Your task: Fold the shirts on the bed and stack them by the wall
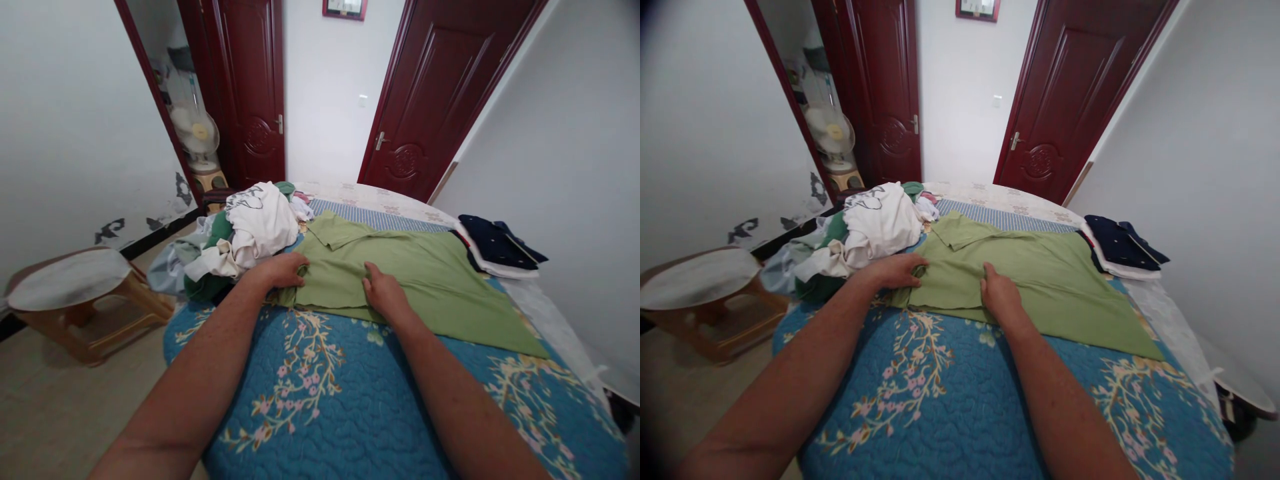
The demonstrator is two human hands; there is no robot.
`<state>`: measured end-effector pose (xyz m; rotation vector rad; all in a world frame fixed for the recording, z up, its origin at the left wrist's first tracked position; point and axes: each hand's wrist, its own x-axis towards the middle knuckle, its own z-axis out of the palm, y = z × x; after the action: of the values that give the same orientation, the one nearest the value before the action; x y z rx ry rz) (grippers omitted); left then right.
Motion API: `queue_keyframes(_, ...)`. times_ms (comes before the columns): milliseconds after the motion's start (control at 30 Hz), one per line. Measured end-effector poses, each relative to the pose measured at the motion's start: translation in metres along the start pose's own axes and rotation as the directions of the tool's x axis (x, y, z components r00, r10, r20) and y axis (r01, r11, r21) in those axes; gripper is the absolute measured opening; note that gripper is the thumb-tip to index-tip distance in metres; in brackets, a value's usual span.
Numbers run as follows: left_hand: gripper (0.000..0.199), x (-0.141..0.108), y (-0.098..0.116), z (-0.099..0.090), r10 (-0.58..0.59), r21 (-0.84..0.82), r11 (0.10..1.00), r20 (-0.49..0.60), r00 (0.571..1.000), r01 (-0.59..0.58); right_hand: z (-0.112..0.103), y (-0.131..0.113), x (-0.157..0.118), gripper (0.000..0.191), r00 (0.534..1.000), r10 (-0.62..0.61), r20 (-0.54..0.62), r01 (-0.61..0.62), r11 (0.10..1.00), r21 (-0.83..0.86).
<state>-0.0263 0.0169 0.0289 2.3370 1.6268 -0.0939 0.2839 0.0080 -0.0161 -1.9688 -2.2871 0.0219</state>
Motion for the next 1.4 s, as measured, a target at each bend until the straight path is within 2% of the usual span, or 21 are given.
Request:
queue_keyframes(67, 0.067, -0.002, 0.003, -0.001, 0.01, 0.027, 1.0, -0.02, 1.0, -0.01, -0.006, -0.005, -0.006, 0.053, 0.999, 0.034, -0.012, -0.035, 0.995, -0.09)
queue_keyframes(133, 0.061, -0.003, 0.009, -0.002, -0.009, 0.059, 0.998, -0.078, 0.997, 0.013, -0.011, -0.011, -0.01, 0.046, 0.995, 0.031, -0.091, -0.042, 0.992, -0.122)
queue_keyframes(167, 0.055, -0.003, 0.014, -0.002, -0.035, 0.068, 0.997, -0.125, 0.992, 0.043, -0.012, -0.014, -0.011, 0.043, 0.989, -0.008, -0.148, -0.008, 0.994, -0.107)
queue_keyframes(267, 0.045, 0.0, 0.032, 0.002, -0.063, 0.046, 0.996, -0.267, 0.962, 0.078, -0.006, -0.023, -0.011, 0.044, 0.921, -0.256, -0.295, 0.262, 0.965, -0.021)
queue_keyframes(333, 0.046, 0.006, 0.046, 0.011, 0.02, 0.032, 0.999, -0.305, 0.952, -0.011, 0.005, -0.029, -0.009, 0.051, 0.87, -0.397, -0.291, 0.42, 0.907, 0.019)
queue_keyframes(367, 0.048, 0.01, 0.053, 0.018, 0.07, 0.036, 0.997, -0.306, 0.949, -0.062, 0.011, -0.031, -0.009, 0.055, 0.87, -0.42, -0.257, 0.442, 0.896, 0.034)
queue_keyframes(433, 0.052, 0.018, 0.065, 0.036, 0.122, 0.063, 0.992, -0.302, 0.945, -0.108, 0.022, -0.033, -0.007, 0.064, 0.909, -0.386, -0.156, 0.398, 0.916, 0.05)
queue_keyframes(500, 0.056, 0.024, 0.073, 0.054, 0.09, 0.097, 0.993, -0.322, 0.942, -0.062, 0.028, -0.034, -0.006, 0.069, 0.947, -0.313, -0.068, 0.316, 0.948, 0.046)
queue_keyframes(600, 0.062, 0.029, 0.077, 0.073, 0.009, 0.104, 0.994, -0.352, 0.936, 0.03, 0.029, -0.033, -0.004, 0.072, 0.965, -0.261, -0.019, 0.261, 0.964, 0.04)
queue_keyframes(667, 0.066, 0.029, 0.075, 0.078, -0.017, 0.098, 0.994, -0.339, 0.94, 0.053, 0.027, -0.03, -0.002, 0.074, 0.974, -0.228, -0.005, 0.228, 0.973, 0.045)
queue_keyframes(800, 0.082, 0.025, 0.072, 0.076, -0.106, 0.088, 0.986, -0.326, 0.939, 0.142, 0.025, -0.021, -0.001, 0.083, 0.99, -0.139, 0.031, 0.137, 0.989, 0.059)
queue_keyframes(967, 0.096, 0.012, 0.069, 0.072, -0.185, 0.084, 0.971, -0.328, 0.926, 0.224, 0.026, -0.014, 0.0, 0.086, 0.995, -0.093, 0.043, 0.091, 0.994, 0.063)
queue_keyframes(1167, 0.1, -0.006, 0.054, 0.072, -0.192, 0.078, 0.971, -0.295, 0.936, 0.224, 0.024, -0.006, -0.004, 0.087, 0.999, -0.025, 0.047, 0.023, 0.999, 0.042)
queue_keyframes(1400, 0.097, -0.026, 0.049, 0.068, -0.195, 0.105, 0.967, -0.284, 0.939, 0.233, 0.026, 0.001, -0.006, 0.083, 0.999, -0.021, 0.03, 0.021, 1.0, -0.019)
